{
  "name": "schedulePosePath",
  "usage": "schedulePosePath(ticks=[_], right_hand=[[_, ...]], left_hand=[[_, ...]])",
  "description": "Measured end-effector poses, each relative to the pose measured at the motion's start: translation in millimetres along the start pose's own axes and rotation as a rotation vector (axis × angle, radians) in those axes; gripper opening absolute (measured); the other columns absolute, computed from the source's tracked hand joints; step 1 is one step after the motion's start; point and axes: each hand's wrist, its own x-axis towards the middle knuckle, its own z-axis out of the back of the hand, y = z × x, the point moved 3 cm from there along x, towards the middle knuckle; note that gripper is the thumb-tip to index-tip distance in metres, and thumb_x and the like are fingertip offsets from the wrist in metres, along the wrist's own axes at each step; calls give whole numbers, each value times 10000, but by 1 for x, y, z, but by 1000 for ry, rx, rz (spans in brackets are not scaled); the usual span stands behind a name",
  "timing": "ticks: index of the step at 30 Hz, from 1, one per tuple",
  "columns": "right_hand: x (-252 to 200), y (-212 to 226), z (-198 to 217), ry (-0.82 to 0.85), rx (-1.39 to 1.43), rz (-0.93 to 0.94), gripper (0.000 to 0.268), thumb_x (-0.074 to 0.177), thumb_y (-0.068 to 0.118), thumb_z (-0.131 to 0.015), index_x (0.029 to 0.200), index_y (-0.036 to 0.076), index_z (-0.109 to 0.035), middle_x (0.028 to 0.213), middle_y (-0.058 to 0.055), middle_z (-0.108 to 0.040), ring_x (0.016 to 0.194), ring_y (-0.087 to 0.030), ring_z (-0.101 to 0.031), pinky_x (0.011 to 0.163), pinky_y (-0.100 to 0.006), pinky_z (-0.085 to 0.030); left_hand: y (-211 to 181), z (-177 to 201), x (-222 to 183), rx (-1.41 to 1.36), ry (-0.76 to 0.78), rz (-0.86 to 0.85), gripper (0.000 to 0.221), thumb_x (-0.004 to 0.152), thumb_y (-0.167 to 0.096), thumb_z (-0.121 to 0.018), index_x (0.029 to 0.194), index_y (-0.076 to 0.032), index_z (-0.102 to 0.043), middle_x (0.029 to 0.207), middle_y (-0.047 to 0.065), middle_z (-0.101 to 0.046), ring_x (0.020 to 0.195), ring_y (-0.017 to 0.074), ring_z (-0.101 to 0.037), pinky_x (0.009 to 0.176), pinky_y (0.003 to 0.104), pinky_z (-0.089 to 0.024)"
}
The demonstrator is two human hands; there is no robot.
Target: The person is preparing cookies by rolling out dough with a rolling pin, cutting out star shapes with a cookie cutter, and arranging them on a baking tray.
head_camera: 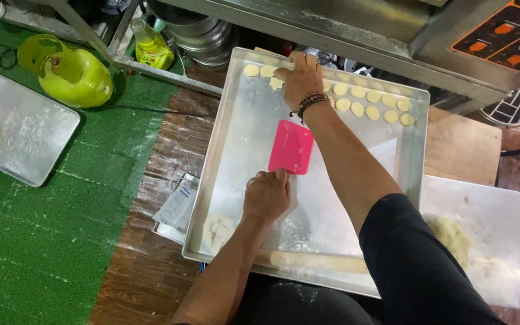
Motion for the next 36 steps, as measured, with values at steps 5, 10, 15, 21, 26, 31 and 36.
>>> schedulePosePath(ticks=[5, 10, 15, 21, 26, 31, 36], right_hand=[[-4, 7, 10, 61, -46, 9, 624, 836, -82, -527, 1242, 350, -717, 1457, -74, -352, 1211, -348, -341, 1037, -452, -323], [-3, -7, 2, 53, 56, 75, 493, 782, -64, -671, 1100, 297, -777, 1600, -78, -273, 1292, -378, -295, 1071, -497, -299], [-14, -16, 3, -69, 220, 48, 589, 733, -166, -606, 1057, 281, -811, 1603, -74, -329, 1358, -387, -251, 1160, -601, -197], [-40, 2, 12, 11, 137, 137, 446, 888, -50, -601, 1110, 280, -803, 1661, -127, -261, 1486, -430, -167, 1198, -604, -147], [-72, -29, 10, -171, 388, 42, 599, 793, -166, -539, 1183, 209, -796, 1601, -89, -321, 1457, -360, -218, 1215, -527, -279], [-160, -112, 5, -432, 641, 19, 517, 737, -84, -482, 1075, 137, -804, 1228, -99, -718, 1167, -245, -667, 831, -329, -588], [-299, -216, 22, -467, 310, -163, 202, 911, 196, -672, 1046, 153, -816, 993, -49, -786, 901, -213, -726, 793, -330, -527]], left_hand=[[-1, 1, 2, 7, 37, 22, 218, 1031, -296, -471, 1036, -87, -533, 723, 78, -683, 622, 301, -654, 499, 473, -503], [-2, 3, 2, 55, 6, 15, 245, 1014, -306, -498, 1085, -75, -533, 742, 80, -685, 640, 303, -666, 513, 473, -520], [-3, 11, 4, 7, 171, 49, 232, 1047, -288, -436, 1039, -93, -561, 737, 82, -689, 680, 298, -651, 577, 481, -532], [-8, 33, 3, 92, -199, -8, 168, 968, -256, -556, 856, -131, -553, 592, 17, -627, 500, 228, -590, 443, 400, -463], [-5, 27, 2, -72, -270, 21, 151, 908, -240, -598, 865, -108, -537, 618, 102, -643, 544, 340, -610, 482, 489, -461], [-5, 13, -1, 68, -183, -8, 237, 963, -340, -588, 863, -126, -590, 627, 91, -655, 566, 344, -645, 479, 498, -492], [2, -8, -1, 148, -229, -20, 273, 934, -375, -635, 974, -109, -591, 674, 104, -661, 620, 333, -645, 482, 478, -482]])
